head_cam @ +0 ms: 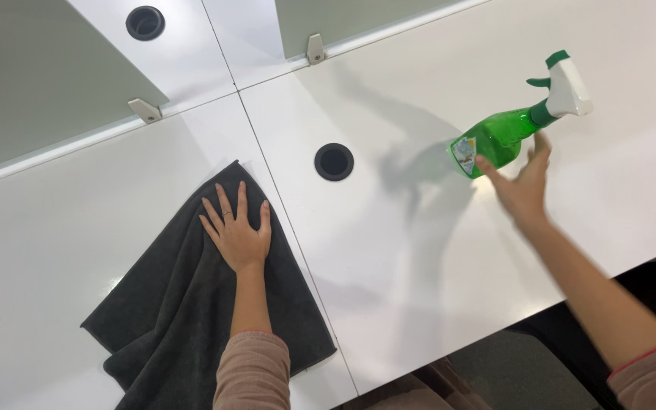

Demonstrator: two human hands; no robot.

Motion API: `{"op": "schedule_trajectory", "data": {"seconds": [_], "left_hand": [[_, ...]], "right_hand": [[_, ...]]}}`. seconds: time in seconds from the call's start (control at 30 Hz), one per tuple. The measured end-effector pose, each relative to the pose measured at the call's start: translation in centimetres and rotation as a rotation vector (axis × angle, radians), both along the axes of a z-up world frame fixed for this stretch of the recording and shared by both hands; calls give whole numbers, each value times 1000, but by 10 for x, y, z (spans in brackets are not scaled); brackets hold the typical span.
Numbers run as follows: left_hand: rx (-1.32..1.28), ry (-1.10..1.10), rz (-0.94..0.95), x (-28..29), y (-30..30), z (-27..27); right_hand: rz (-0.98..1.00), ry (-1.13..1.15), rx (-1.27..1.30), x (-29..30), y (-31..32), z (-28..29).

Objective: The person cleans a white desk surface by spraying liquid from a green bottle and wiping the area with a dark cloth, then moves an office chair.

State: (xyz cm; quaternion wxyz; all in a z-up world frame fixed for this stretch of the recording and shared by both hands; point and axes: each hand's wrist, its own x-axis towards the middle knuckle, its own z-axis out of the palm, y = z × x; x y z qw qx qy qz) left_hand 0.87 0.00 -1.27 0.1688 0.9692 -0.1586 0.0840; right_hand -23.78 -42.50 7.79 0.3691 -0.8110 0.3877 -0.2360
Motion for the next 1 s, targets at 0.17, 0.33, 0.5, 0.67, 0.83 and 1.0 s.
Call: {"op": "schedule_trajectory", "data": {"seconds": [0.17,0.33,0.5,0.67,0.83,1.0], "left_hand": [[20,-4,1,1,-1,1],[22,-6,0,1,-2,4],[40,24,14,0,-4,8],[71,84,20,2,-4,14],[88,78,0,4,-4,11],[102,68,-9,5,-7,7]], "right_hand": [[-298,-147,86,-29,91,-59],[77,-34,-25,17,85,-61],[505,104,-278,127,12,-60],[501,409,-408,201,-31,-62],[397,363,-391,205,-16,-78],[348,313,-377,207,-6,-69]]}}
